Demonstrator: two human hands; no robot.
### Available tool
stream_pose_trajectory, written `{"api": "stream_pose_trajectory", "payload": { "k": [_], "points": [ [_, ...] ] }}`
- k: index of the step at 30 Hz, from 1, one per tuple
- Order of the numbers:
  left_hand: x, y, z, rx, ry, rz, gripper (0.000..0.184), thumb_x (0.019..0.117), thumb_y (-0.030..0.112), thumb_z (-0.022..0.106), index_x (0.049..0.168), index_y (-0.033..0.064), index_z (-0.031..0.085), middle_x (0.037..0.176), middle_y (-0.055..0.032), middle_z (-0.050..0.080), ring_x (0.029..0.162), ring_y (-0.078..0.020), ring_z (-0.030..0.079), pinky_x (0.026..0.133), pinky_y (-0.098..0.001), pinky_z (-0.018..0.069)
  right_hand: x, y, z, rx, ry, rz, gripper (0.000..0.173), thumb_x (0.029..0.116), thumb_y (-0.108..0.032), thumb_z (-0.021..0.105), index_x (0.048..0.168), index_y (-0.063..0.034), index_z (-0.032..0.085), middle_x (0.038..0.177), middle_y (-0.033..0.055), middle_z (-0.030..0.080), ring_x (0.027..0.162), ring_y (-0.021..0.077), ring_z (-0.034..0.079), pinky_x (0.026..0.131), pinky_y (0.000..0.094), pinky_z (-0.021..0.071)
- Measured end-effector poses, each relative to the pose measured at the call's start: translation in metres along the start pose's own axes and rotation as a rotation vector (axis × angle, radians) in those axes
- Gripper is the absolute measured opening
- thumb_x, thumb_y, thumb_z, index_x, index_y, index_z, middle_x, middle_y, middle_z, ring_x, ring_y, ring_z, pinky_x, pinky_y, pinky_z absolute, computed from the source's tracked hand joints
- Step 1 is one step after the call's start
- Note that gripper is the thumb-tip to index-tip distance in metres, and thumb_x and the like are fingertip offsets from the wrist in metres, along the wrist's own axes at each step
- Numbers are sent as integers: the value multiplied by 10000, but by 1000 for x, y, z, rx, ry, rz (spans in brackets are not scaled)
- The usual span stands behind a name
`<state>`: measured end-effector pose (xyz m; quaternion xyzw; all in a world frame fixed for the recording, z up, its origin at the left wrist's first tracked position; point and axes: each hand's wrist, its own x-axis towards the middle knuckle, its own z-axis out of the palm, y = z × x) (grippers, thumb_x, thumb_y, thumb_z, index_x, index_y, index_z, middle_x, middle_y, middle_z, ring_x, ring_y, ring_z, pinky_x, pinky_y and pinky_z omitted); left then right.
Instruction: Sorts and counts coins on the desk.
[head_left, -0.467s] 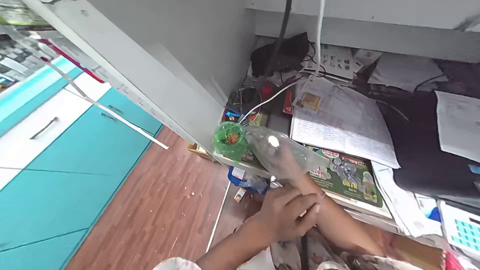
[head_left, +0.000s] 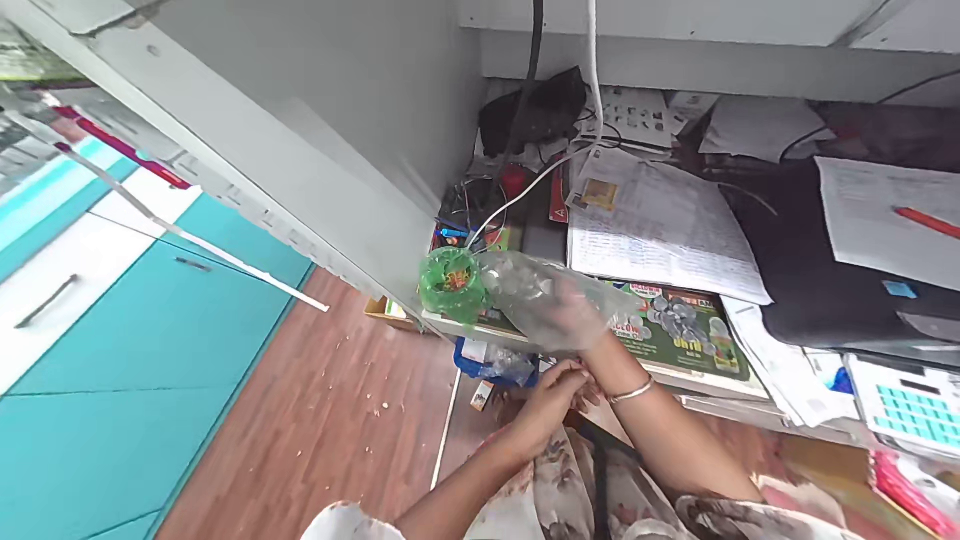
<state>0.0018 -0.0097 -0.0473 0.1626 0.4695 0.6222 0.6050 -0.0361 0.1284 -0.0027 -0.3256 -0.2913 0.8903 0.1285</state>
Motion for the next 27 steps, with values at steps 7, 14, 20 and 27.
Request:
{"api": "stream_pose_trajectory", "payload": {
  "k": [7, 14, 20, 27],
  "points": [
    [10, 3, 5, -275, 177, -97, 272, 1109, 142, 337, 1204, -6, 544, 939, -46, 670, 821, -117, 668, 802, -298, 564, 35, 21, -43, -6, 41, -145, 299, 1103, -228, 371, 1231, -58, 580, 1036, 64, 678, 933, 145, 673, 812, 333, 590],
    [23, 7, 8, -442, 282, -12, 404, 1131, 169, 273, 1449, -57, 377, 1305, -175, 578, 1160, -191, 608, 1037, -332, 485, 14, 5, 6, 125, 321, -54, 213, 1091, -211, 383, 1143, -70, 534, 930, 62, 635, 797, 145, 648, 685, 291, 568],
    [30, 4, 4, -535, 332, 99, 441, 1137, 221, 174, 1430, -33, 384, 1268, -160, 586, 1138, -198, 596, 1027, -343, 473, -17, 1, 6, 244, 272, -66, 229, 1090, -209, 414, 1188, -58, 556, 973, 78, 650, 845, 161, 677, 754, 294, 589],
    [51, 28, 19, -680, 429, 78, 453, 1128, 287, 214, 1335, 15, 512, 1198, -134, 638, 1103, -209, 623, 959, -390, 523, -45, 37, -35, 72, 354, -444, 277, 1107, -191, 305, 1163, -52, 538, 944, 68, 683, 880, 155, 686, 794, 347, 590]
  ]
}}
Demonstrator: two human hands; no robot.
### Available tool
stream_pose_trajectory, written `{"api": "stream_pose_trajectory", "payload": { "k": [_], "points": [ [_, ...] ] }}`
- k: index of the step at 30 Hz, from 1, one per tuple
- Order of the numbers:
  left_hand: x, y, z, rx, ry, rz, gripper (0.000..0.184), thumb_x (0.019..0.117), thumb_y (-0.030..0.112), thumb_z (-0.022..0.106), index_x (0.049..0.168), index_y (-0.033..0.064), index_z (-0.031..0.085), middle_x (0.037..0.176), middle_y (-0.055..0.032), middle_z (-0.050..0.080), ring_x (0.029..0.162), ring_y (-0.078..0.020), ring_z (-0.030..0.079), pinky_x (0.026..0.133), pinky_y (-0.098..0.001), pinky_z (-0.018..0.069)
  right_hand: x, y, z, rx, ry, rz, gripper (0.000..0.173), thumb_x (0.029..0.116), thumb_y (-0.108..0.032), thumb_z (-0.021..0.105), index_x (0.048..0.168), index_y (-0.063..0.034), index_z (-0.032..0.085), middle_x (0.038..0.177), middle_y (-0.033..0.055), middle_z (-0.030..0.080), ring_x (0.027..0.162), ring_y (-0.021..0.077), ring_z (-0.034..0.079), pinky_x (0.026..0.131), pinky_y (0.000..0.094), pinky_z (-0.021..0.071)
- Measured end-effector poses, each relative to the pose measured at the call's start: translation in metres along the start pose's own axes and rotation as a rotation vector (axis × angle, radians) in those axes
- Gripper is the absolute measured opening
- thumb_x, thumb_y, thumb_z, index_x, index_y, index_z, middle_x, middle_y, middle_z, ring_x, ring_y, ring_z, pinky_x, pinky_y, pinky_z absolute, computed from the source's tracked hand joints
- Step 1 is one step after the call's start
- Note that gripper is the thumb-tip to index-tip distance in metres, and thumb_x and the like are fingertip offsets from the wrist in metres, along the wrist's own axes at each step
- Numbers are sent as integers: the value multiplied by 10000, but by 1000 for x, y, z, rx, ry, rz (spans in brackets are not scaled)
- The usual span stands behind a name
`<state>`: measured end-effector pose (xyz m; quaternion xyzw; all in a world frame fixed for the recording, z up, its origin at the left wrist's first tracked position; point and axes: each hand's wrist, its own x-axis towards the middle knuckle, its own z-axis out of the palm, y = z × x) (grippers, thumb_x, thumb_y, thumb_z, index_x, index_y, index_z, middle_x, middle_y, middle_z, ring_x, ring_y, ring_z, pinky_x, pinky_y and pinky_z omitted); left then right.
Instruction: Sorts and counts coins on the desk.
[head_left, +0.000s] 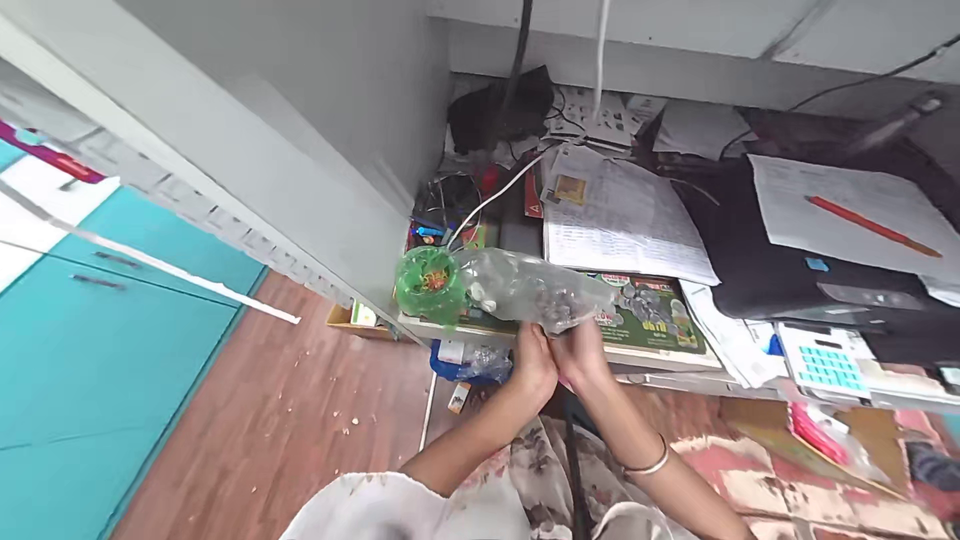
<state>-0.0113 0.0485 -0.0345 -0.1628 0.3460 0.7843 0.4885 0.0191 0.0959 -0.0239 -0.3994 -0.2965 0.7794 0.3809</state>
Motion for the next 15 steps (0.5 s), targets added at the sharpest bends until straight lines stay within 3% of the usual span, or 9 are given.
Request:
{"api": "stream_pose_trajectory", "payload": {
  "k": [3, 6, 9, 13, 15],
  "points": [
    [-5, -10, 13, -23, 1, -50, 444, 1118, 314, 232, 1237, 38, 559, 1096, -114, 666, 1015, -202, 651, 886, -386, 548, -4, 0, -9, -221, 6, -199, 264, 1095, -142, 358, 1129, -3, 580, 920, 57, 701, 862, 125, 695, 798, 325, 599],
    [-6, -23, 15, -58, -19, -75, 386, 1108, 275, 292, 1192, 34, 581, 1022, -118, 675, 956, -213, 671, 846, -387, 569, -7, -8, -26, -352, -55, -289, 295, 1090, -125, 359, 1185, 29, 592, 1003, 44, 695, 940, 90, 680, 880, 299, 581],
    [-8, -33, 20, -59, 46, -159, 356, 1108, 292, 313, 1160, 61, 580, 989, -101, 661, 922, -202, 661, 822, -386, 567, -9, -13, -44, -398, -58, -370, 328, 1093, -123, 337, 1144, 28, 624, 1001, 36, 698, 942, 84, 676, 885, 299, 577],
    [3, -50, 30, -178, 1, -225, 332, 1089, 243, 341, 1143, 48, 603, 992, -117, 673, 921, -222, 671, 829, -390, 575, -1, -36, -67, -399, -66, -425, 372, 1109, -164, 319, 1003, -21, 646, 884, 17, 677, 838, 91, 664, 814, 286, 576],
    [4, -55, 43, -252, -16, -262, 298, 1074, 198, 369, 1134, 26, 604, 991, -137, 673, 916, -231, 675, 830, -381, 576, 2, -51, -77, -360, -104, -435, 400, 1107, -163, 282, 984, -38, 642, 915, 26, 678, 885, 108, 658, 847, 297, 563]
  ]
}}
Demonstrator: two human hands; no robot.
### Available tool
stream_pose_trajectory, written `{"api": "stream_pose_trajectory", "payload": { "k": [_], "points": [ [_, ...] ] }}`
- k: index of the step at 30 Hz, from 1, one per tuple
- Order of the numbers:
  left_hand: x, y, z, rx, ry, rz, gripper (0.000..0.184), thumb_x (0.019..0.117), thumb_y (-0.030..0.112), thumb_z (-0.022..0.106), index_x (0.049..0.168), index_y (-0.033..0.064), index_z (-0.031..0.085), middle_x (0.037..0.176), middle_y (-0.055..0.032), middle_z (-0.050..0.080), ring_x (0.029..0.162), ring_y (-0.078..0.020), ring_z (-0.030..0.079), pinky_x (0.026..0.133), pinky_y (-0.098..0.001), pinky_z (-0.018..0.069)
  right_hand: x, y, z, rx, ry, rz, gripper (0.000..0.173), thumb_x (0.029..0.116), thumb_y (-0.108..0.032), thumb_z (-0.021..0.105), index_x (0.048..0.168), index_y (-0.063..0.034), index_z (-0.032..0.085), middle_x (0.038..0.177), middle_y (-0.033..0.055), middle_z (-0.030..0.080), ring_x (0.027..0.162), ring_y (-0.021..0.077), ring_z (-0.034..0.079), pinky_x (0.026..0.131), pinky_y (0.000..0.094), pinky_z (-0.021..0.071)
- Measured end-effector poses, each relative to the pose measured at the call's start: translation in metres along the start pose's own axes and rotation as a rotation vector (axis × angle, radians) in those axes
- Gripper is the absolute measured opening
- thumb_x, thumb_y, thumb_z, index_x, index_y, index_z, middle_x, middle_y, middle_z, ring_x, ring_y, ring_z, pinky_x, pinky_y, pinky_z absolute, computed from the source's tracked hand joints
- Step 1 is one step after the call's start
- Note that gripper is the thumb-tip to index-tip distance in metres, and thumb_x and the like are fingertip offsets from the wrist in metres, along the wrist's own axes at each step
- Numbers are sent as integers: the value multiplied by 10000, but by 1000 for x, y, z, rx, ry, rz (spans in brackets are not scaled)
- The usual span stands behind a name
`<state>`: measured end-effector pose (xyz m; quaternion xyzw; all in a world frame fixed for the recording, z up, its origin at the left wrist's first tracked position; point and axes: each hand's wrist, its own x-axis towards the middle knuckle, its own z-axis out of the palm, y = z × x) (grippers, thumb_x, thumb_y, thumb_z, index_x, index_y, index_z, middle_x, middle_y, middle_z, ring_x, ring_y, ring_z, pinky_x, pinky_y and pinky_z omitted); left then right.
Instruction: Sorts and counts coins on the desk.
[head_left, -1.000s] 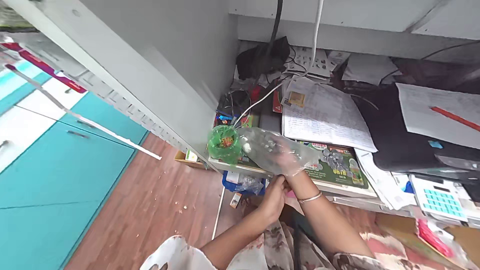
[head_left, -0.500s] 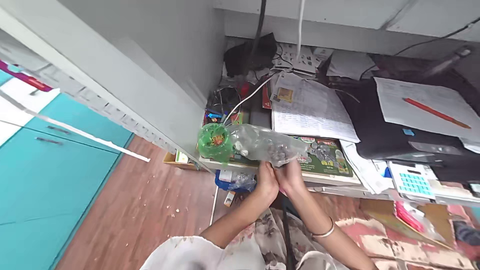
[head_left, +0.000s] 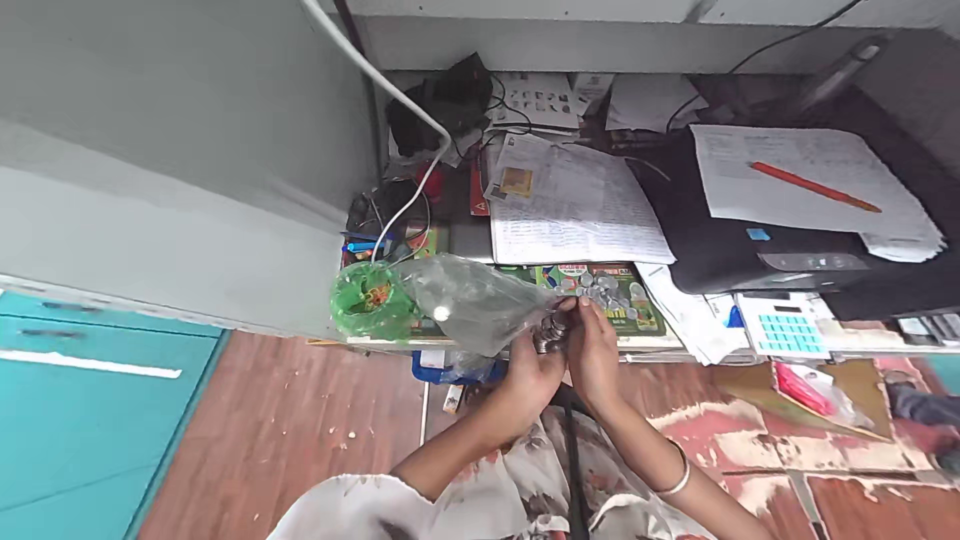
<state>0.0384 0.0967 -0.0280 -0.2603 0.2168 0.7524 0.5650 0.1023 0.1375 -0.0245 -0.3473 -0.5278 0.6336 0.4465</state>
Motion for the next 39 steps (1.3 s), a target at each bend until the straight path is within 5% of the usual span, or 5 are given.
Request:
{"api": "stream_pose_trajectory", "payload": {
  "k": [13, 19, 23, 32, 39],
  "points": [
    [22, -44, 32, -114, -102, -259, 309, 1086, 169, 392, 1276, -5, 563, 1175, -202, 692, 1094, -294, 708, 915, -367, 603, 61, -26, -91, -5, -12, -248, 366, 1105, -263, 317, 1011, -137, 648, 1069, -21, 718, 1062, 111, 661, 959, 317, 535],
    [36, -43, 28, 65, -12, -165, 200, 1062, 157, 442, 1116, 34, 590, 932, -120, 689, 801, -191, 717, 718, -309, 623, 67, -29, -116, -725, -404, -245, 318, 972, -291, 663, 1127, -26, 746, 1006, 68, 686, 837, 50, 636, 743, 193, 545],
    [48, -39, 17, 155, -9, -170, 196, 1069, 167, 440, 1107, 47, 591, 898, -92, 678, 762, -153, 697, 693, -280, 607, 70, -24, -115, -997, -550, -219, 435, 896, -312, 750, 1198, 0, 726, 1069, 185, 684, 858, 222, 675, 776, 335, 575],
    [60, -34, 7, 150, 61, -169, 223, 1050, 140, 478, 1227, 33, 560, 1041, -143, 673, 891, -220, 713, 772, -340, 623, 97, -16, -122, -925, -603, 33, 348, 891, -240, 720, 1173, -37, 730, 961, 77, 728, 788, 100, 678, 754, 274, 574],
    [65, -33, 11, 128, 103, -166, 237, 1049, 140, 485, 1237, 11, 548, 1071, -166, 664, 922, -247, 706, 804, -352, 616, 99, -10, -126, -168, -354, 462, 254, 933, 0, 573, 1160, 56, 672, 950, 81, 744, 779, 171, 738, 720, 342, 652]
  ]
}}
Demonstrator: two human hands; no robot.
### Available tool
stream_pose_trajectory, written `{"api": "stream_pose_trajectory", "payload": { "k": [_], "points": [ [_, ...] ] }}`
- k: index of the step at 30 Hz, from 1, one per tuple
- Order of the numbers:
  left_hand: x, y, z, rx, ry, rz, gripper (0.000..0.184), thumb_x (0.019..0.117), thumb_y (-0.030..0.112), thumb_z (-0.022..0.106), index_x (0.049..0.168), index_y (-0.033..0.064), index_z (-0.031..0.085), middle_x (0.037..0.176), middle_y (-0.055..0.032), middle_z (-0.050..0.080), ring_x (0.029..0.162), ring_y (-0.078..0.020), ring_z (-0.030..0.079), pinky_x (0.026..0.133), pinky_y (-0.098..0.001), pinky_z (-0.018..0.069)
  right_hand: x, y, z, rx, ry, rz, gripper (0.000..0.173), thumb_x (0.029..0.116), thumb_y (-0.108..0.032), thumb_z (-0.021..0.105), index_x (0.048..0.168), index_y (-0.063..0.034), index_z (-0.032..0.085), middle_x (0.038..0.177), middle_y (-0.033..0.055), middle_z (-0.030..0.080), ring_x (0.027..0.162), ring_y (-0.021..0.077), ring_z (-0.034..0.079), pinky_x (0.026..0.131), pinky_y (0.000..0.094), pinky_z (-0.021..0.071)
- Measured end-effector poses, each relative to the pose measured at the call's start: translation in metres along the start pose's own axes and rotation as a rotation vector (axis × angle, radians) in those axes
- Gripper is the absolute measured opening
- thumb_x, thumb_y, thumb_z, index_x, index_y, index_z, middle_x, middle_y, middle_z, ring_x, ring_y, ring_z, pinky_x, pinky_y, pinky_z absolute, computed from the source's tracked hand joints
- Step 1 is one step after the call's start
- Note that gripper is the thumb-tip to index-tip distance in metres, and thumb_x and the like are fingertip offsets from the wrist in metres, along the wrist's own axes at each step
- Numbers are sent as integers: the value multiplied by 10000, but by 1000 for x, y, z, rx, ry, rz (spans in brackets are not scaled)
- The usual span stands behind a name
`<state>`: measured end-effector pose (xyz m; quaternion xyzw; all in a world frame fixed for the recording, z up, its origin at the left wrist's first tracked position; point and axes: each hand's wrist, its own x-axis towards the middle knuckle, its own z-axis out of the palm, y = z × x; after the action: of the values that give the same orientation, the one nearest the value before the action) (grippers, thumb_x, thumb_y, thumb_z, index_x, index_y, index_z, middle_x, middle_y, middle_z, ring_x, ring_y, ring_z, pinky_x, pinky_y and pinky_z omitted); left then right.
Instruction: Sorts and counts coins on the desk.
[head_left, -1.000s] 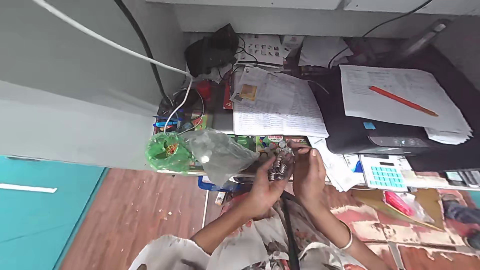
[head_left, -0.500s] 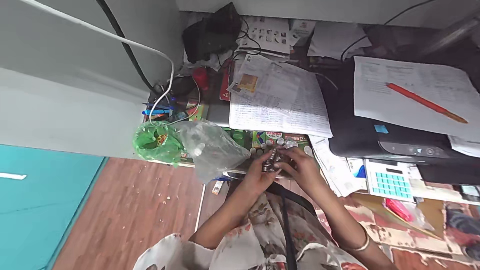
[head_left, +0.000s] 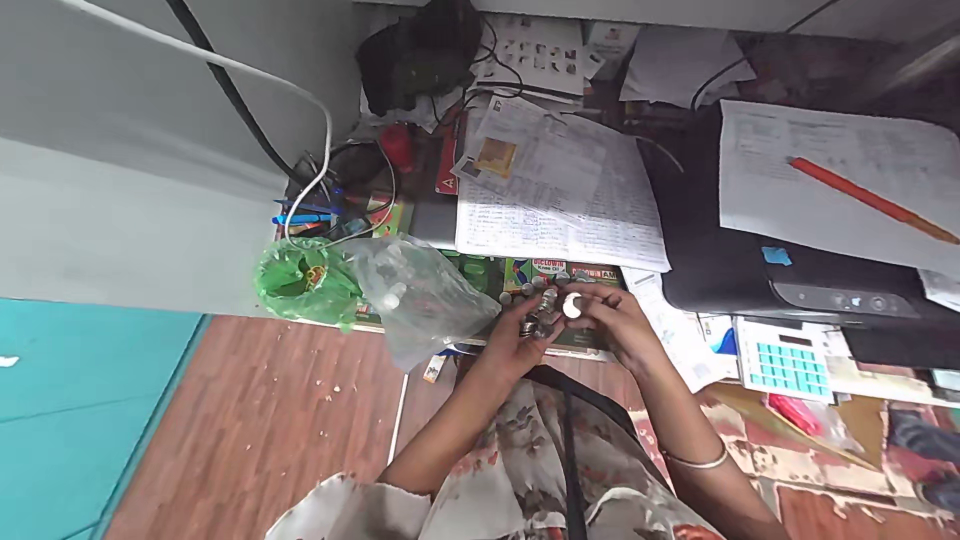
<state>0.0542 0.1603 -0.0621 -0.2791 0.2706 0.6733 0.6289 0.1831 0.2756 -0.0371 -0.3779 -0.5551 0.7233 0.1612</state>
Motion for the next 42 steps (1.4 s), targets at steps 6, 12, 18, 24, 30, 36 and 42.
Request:
{"api": "stream_pose_trajectory", "payload": {
  "k": [6, 12, 18, 24, 30, 36, 42],
  "points": [
    [4, 3, -7, -19, -60, 27, 316, 1073, 148, 428, 1313, -23, 541, 1202, -207, 674, 1075, -286, 699, 918, -380, 590, 1, 14, -9, 547, -64, 136, 226, 974, 9, 458, 1062, 38, 664, 1065, 139, 727, 865, 167, 730, 802, 298, 630],
    [1, 7, -14, -36, -80, 39, 328, 1077, 146, 419, 1327, -35, 529, 1267, -214, 673, 1150, -289, 690, 957, -378, 580, -1, 17, -16, 486, -52, 137, 180, 1009, 29, 452, 1125, 30, 589, 1067, 159, 713, 941, 229, 738, 900, 367, 621],
    [0, -3, -14, -11, -96, 0, 317, 1069, 138, 425, 1312, -31, 540, 1234, -213, 672, 1100, -288, 699, 935, -376, 584, -7, 9, -11, 153, 14, 29, 214, 1014, 26, 503, 1183, 83, 622, 1087, 153, 714, 909, 221, 740, 867, 361, 634],
    [-1, -9, -12, -68, -96, -22, 262, 1069, 142, 441, 1220, -27, 573, 1118, -200, 699, 1014, -281, 726, 880, -370, 610, -3, 6, -15, 84, 95, -26, 164, 999, 23, 560, 1102, 80, 674, 1043, 138, 730, 881, 219, 749, 846, 369, 646],
    [-1, -5, -14, 17, -77, -50, 213, 1075, 204, 471, 1006, 36, 583, 850, -94, 660, 726, -169, 698, 671, -275, 616, -7, 11, -19, 323, -79, 129, 255, 1023, 40, 455, 1201, 88, 631, 1207, 161, 696, 1031, 224, 721, 970, 367, 593],
    [-1, -1, -19, 118, -101, -71, 249, 1083, 214, 452, 965, 44, 590, 821, -79, 652, 692, -146, 679, 644, -251, 601, -7, 15, -16, 267, -89, 101, 216, 984, 45, 543, 1154, 70, 673, 1147, 134, 726, 965, 204, 735, 912, 351, 617],
    [-3, 3, -21, 91, -94, -64, 206, 1075, 166, 464, 1010, 31, 604, 868, -98, 675, 748, -167, 704, 691, -268, 617, -3, 16, -12, -48, 16, -6, 148, 950, 14, 646, 1081, 49, 704, 1038, 97, 747, 861, 183, 749, 830, 347, 647]
  ]
}}
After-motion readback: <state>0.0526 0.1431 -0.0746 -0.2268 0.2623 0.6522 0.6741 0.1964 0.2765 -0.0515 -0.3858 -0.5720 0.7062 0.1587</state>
